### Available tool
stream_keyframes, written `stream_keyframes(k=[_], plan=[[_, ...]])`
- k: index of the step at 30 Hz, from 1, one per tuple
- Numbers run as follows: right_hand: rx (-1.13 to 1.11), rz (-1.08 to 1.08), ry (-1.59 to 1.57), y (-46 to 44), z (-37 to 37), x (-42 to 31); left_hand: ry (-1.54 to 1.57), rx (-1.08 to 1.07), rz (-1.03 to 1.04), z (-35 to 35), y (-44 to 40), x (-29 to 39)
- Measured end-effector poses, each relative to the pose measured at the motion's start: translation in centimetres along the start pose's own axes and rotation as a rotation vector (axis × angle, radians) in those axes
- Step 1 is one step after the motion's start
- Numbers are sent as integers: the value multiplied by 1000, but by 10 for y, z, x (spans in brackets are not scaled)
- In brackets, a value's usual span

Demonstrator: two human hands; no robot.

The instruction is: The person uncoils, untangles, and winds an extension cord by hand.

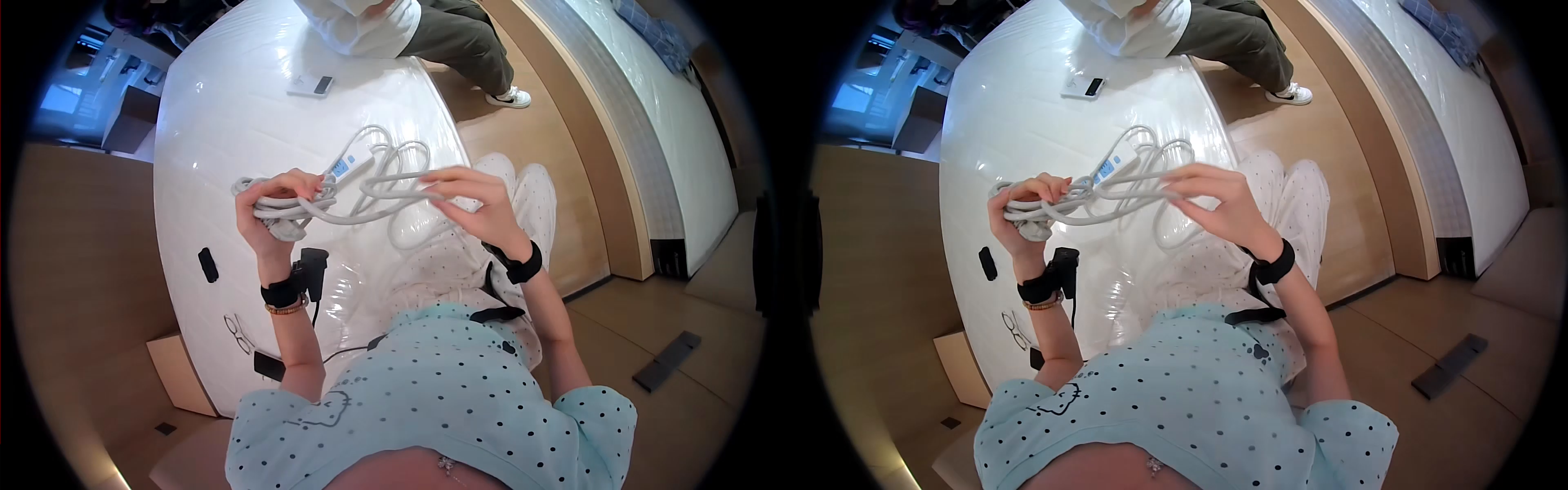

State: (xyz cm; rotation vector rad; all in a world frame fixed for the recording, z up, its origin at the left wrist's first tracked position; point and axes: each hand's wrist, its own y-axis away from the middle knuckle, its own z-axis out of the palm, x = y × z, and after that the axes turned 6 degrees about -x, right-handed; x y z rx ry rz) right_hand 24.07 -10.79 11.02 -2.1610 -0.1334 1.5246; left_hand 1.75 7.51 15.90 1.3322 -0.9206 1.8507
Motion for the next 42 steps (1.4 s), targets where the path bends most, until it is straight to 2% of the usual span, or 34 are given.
stream_keyframes(k=[2,5,7,10,13,16,19,21,23,25,26,27,29,32,34,35,37,38,39,41,42], plan=[[166,-122,65,-4,-3,4,-9,31,7,-6,6,4],[595,201,-376,6,-20,14,61,132,63,-26,19,13],[794,92,-633,7,-43,22,203,230,137,-51,32,22],[967,165,-598,25,-76,52,338,501,269,-73,51,38],[704,356,-187,36,-83,73,178,427,244,-75,59,51],[286,377,335,28,-59,97,41,394,135,-57,49,45],[301,92,542,-3,-9,56,68,339,44,-24,30,27],[-3,40,246,-9,19,32,264,318,13,-8,22,14],[-327,-45,95,-5,49,30,448,327,5,4,14,4],[-324,-38,83,7,74,29,585,333,3,15,6,0],[-323,-38,77,11,80,33,490,385,-10,24,1,2],[-369,47,-7,15,80,41,496,342,2,22,0,1],[-461,222,-184,25,74,57,506,262,20,14,2,-3],[-372,729,-293,24,36,35,233,381,-167,16,3,10],[-199,515,-49,25,5,28,99,102,-200,1,4,7],[-110,474,-73,20,-10,21,34,-41,-218,-4,5,5],[25,447,-114,9,-41,-6,29,-40,-358,6,7,4],[29,430,-7,5,-54,-23,43,-85,-400,5,9,-2],[53,272,23,-2,-60,-30,56,-131,-441,6,11,-7],[-68,-2,347,-32,-76,-60,123,-205,-488,16,11,-11],[-80,-62,329,-45,-79,-62,165,-237,-527,22,11,-11]])
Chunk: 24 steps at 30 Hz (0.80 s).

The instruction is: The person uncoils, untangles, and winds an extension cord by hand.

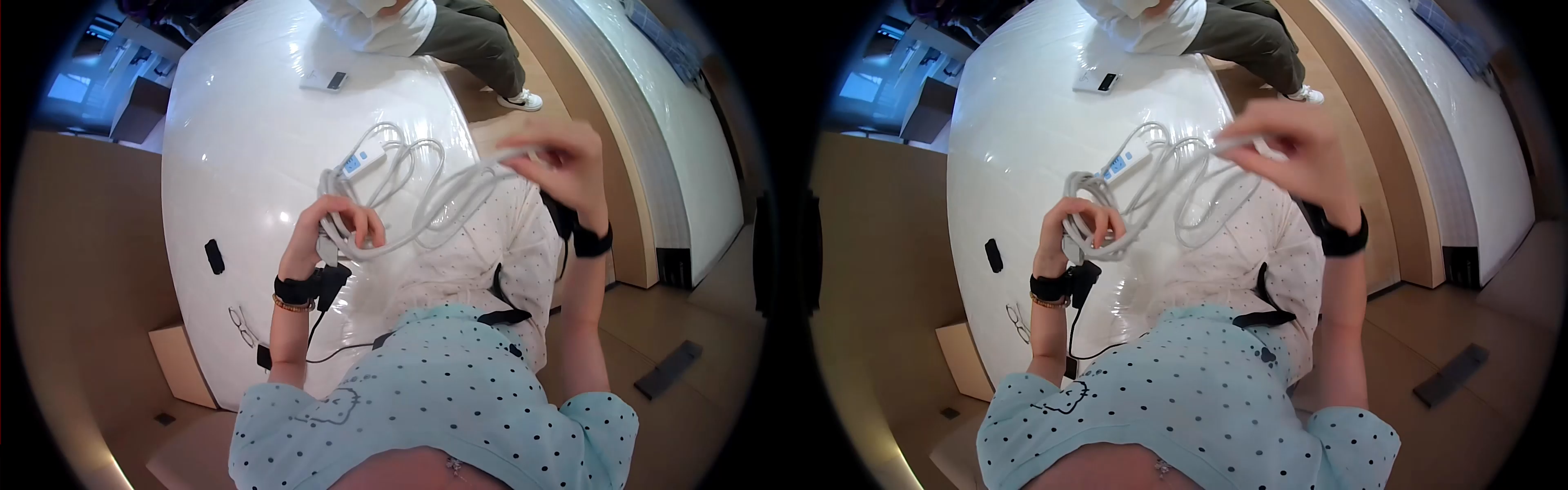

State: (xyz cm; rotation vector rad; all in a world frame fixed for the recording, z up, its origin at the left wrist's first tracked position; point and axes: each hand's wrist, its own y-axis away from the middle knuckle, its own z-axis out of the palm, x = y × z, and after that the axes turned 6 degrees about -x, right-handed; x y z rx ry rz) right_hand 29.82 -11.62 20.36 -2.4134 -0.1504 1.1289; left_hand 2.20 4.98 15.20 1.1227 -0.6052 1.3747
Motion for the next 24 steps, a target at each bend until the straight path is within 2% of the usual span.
stream_keyframes(k=[1,2,3,5,6,9,10,14,15,17,19,22,24], plan=[[-2,-61,-15,-13,-1,4,36,-40,-38,8,-1,0],[6,-109,-50,-27,1,10,56,21,-22,24,1,0],[15,-158,-87,-41,6,19,116,-85,-5,29,0,-3],[-25,-123,-91,-61,19,46,229,-296,17,34,0,-8],[-50,-81,-166,-67,30,59,280,-273,-31,33,3,-14],[-116,-59,-251,-76,68,90,492,-622,72,30,-1,-14],[-173,9,-333,-74,83,96,598,-769,111,26,-6,-18],[-427,358,-535,-57,128,104,434,-1356,376,19,-34,-6],[-468,446,-624,-48,139,102,469,-1335,427,23,-33,0],[-392,365,-1016,-20,174,115,535,-1287,536,33,-21,14],[-511,394,-1054,-5,183,113,682,-1164,689,39,-9,24],[-500,360,-1107,12,193,104,938,-992,966,50,5,28],[-501,336,-1143,16,198,98,949,-923,1016,54,11,30]])
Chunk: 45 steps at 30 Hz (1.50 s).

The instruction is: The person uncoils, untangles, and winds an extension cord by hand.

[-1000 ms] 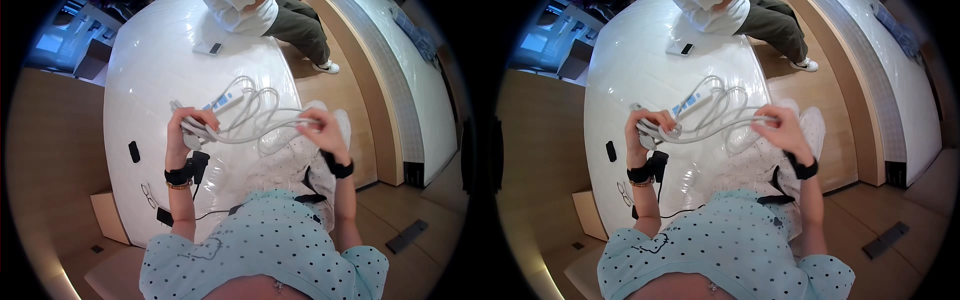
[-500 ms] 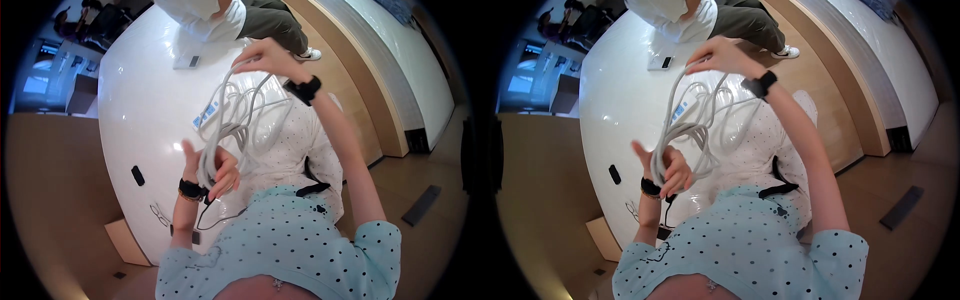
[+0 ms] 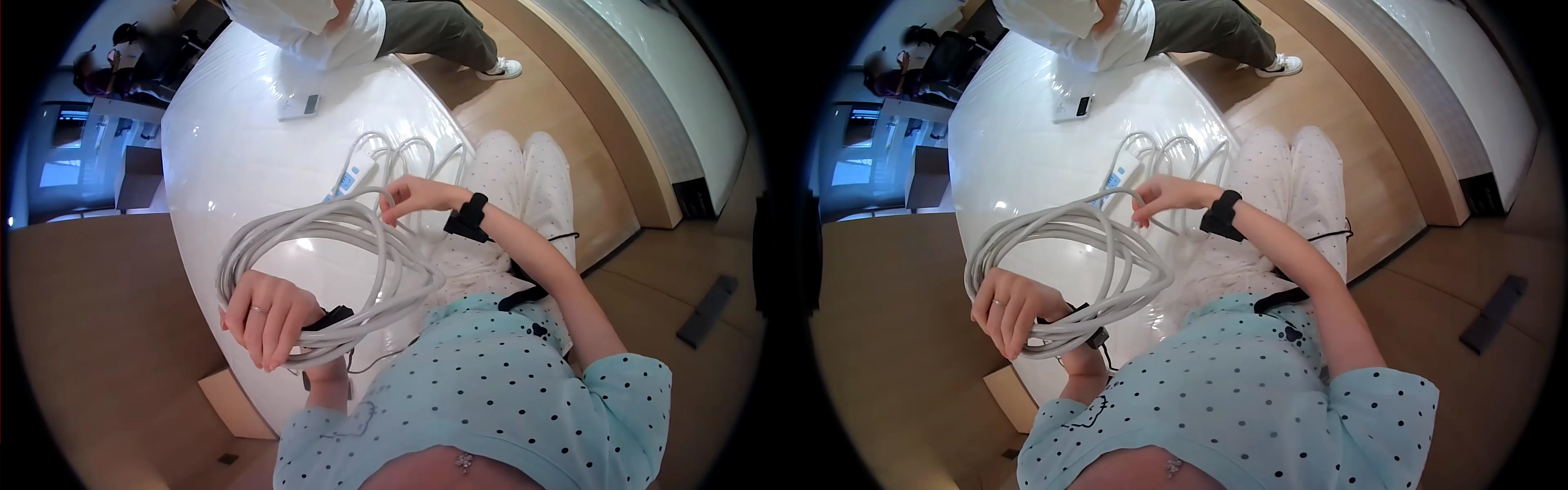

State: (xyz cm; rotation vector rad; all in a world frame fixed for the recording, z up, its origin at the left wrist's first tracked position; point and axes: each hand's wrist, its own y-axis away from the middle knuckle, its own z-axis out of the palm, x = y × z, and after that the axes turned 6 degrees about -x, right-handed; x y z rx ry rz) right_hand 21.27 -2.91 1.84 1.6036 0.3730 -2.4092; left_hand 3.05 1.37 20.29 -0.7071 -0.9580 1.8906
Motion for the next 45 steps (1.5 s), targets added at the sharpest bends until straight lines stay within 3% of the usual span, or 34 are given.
stream_keyframes(k=[3,4,7,11,12,15,21,24,27,31,34,37,41,45], plan=[[-26,152,516,-2,4,48,-59,-135,-12,-2,-11,-1],[-88,55,616,-3,2,80,-75,-208,-31,-4,-15,-1],[36,177,469,-1,9,98,45,-294,38,-5,-30,-9],[356,222,357,12,10,70,-210,-274,-51,1,-31,28],[482,135,317,16,8,68,-360,-261,-158,2,-32,44],[572,65,332,35,5,44,-585,-184,-473,2,-27,85],[584,237,212,63,17,12,-676,-30,-381,0,-10,92],[499,-9,566,68,26,7,-835,87,-472,-3,-11,89],[529,4,607,69,45,-28,-1138,228,-599,-4,-6,77],[362,-119,816,64,65,-64,-1263,615,-746,-10,4,37],[243,-133,966,54,75,-84,-1480,731,-924,-24,14,21],[298,-61,1010,51,63,-96,-1464,528,-842,-19,8,30],[481,-43,1075,64,32,-83,-780,-29,-509,-21,-7,69],[340,-36,951,80,30,-88,-885,-129,-453,-8,-5,87]])
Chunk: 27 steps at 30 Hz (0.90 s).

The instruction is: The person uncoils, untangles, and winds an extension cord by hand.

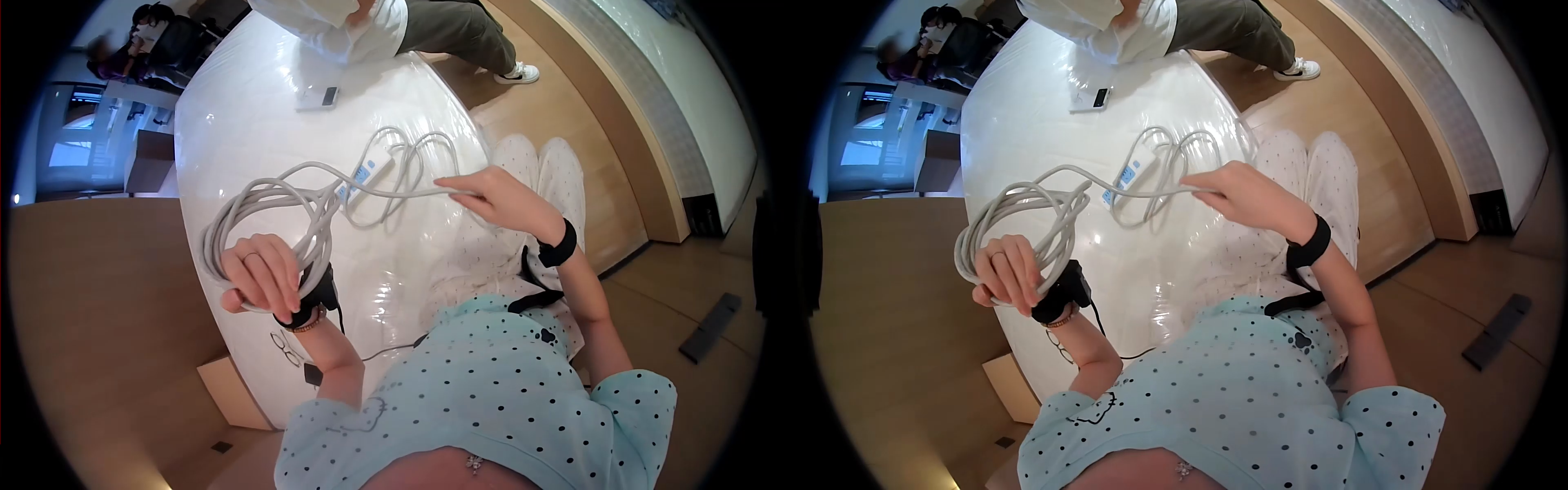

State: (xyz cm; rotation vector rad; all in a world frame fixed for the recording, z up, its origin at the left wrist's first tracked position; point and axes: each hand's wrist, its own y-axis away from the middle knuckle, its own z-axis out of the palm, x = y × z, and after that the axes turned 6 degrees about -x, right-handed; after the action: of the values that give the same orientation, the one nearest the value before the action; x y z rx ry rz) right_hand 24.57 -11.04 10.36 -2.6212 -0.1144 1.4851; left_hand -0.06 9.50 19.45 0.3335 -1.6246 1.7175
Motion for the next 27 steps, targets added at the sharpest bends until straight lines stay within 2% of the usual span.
stream_keyframes(k=[2,6,9,12,14,15,18,21,24,27], plan=[[-64,-18,-55,0,0,-12,34,11,55,-1,1,1],[-129,-57,-79,-2,2,-26,-51,17,-7,-3,-3,0],[-73,-170,-121,-7,1,-31,-96,44,-119,6,-12,-8],[-132,-97,-12,-15,-9,-50,-129,113,-331,19,-19,-34],[-137,-121,54,-21,-1,-50,-150,304,-408,34,-16,-57],[-138,-133,89,-24,2,-51,-62,398,-457,42,-15,-66],[-167,-38,82,-27,-1,-61,-334,469,-563,50,-28,-82],[17,-31,40,-26,0,-59,-448,421,-576,46,-31,-94],[140,-22,-92,-22,-1,-65,-724,405,-488,38,-29,-101],[38,70,-264,-20,-7,-78,-882,415,-472,36,-36,-102]])
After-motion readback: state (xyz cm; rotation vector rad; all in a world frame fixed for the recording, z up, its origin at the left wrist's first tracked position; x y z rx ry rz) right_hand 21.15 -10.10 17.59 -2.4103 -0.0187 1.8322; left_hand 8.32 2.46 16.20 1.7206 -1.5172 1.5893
